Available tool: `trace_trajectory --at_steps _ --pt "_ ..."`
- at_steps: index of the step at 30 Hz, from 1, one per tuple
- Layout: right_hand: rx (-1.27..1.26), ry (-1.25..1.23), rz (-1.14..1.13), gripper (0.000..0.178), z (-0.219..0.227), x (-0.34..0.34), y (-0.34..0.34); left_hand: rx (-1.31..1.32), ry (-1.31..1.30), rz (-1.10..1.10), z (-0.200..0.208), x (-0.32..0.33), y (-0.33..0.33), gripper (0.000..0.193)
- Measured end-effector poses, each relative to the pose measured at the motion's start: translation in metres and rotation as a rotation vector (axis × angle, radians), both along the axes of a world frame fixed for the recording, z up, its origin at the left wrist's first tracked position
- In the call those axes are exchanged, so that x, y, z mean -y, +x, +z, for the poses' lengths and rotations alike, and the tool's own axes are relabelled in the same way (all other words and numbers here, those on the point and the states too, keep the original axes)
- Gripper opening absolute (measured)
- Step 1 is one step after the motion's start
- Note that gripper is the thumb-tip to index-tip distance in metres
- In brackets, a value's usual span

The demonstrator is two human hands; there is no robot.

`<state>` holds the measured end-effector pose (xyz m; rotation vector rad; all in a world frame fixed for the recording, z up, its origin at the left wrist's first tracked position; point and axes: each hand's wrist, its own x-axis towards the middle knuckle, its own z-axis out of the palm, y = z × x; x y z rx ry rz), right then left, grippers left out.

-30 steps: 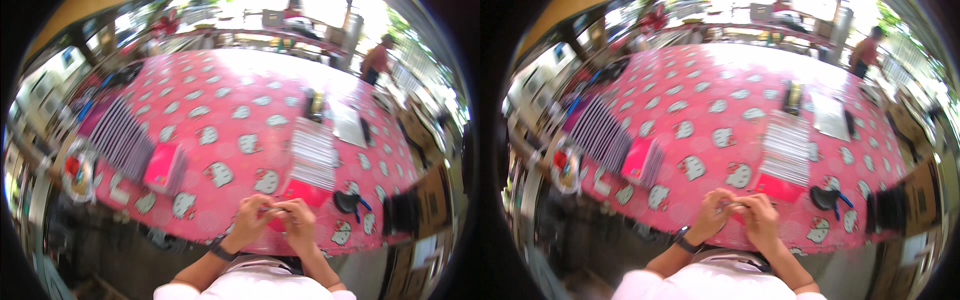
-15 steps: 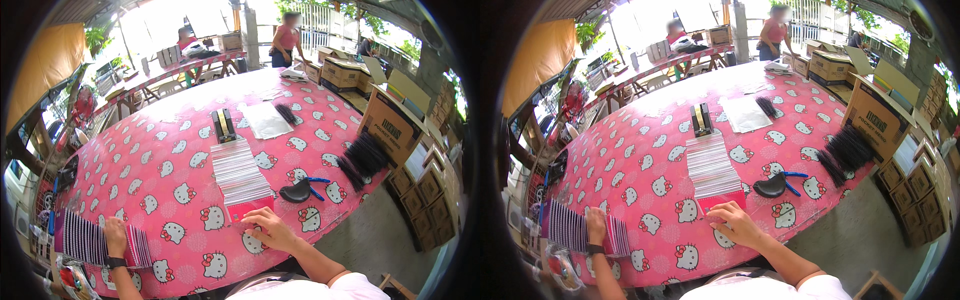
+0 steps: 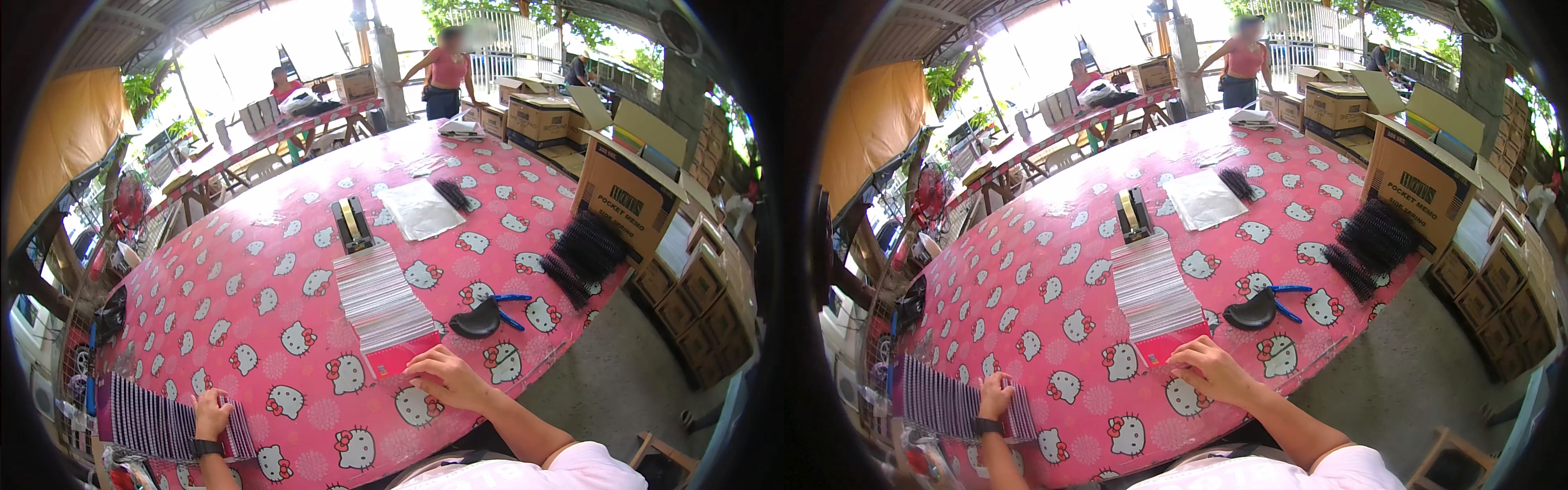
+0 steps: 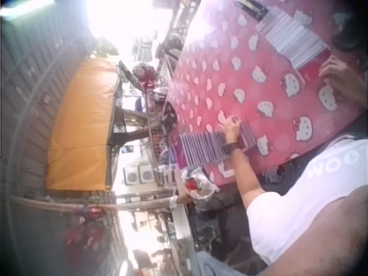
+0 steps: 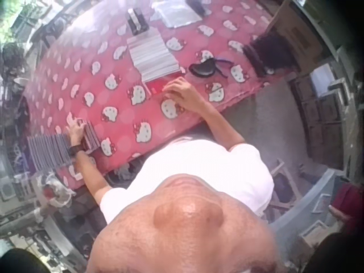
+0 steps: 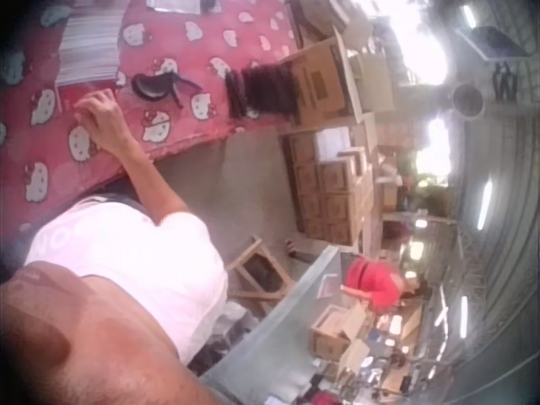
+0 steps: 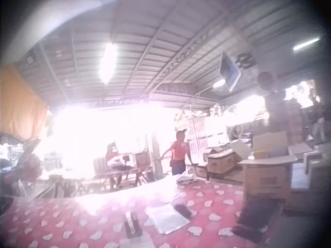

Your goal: The person assembles small spiral-bound notebooks by inserting metal spiral coils into pre-punched holes on the covers and pages. They use pliers to close the coil ends and place finished notebooks into a stack. The work occurs at a table with a pink Hello Kitty tablecloth in a semi-outdoor workspace.

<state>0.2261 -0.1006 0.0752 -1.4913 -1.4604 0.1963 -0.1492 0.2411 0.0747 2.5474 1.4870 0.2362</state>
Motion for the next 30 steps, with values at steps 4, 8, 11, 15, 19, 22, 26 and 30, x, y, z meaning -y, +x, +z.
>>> trace_trajectory --at_steps 4,8,11,15,19,22,26,30 --pt "0.159 0.064 -0.156 0.027 -0.003 -0.005 0.008 0.004 0.030 0.016 0.001 0.010 0.008 0.030" --pt "0.492 0.019 -0.306 0.032 -0.005 -0.042 0.030 0.059 0.137 0.010 -0.002 0.014 0.005 0.042" --pt "0.525 0.017 -0.250 0.030 -0.016 -0.055 0.045 0.139 0.363 -0.007 0.022 0.031 0.023 0.049" --pt "0.509 0.117 -0.221 0.025 -0.020 -0.056 0.048 0.488 0.558 -0.212 0.035 0.080 0.075 0.050" --pt "0.417 0.089 -0.174 0.021 0.003 -0.047 0.024 0.915 0.244 -0.360 0.027 0.169 0.165 0.053" --pt "0.337 0.056 -0.081 0.020 0.022 -0.028 -0.008 1.172 -0.489 -0.365 -0.022 0.201 0.199 0.043" --pt "-0.191 0.113 0.085 0.013 0.002 -0.013 -0.009 1.115 -0.606 -0.429 -0.046 0.213 0.188 0.023" --pt "-0.673 -0.069 -0.052 0.015 -0.028 -0.009 -0.027 0.989 -0.660 -0.305 -0.058 0.224 0.180 0.021"
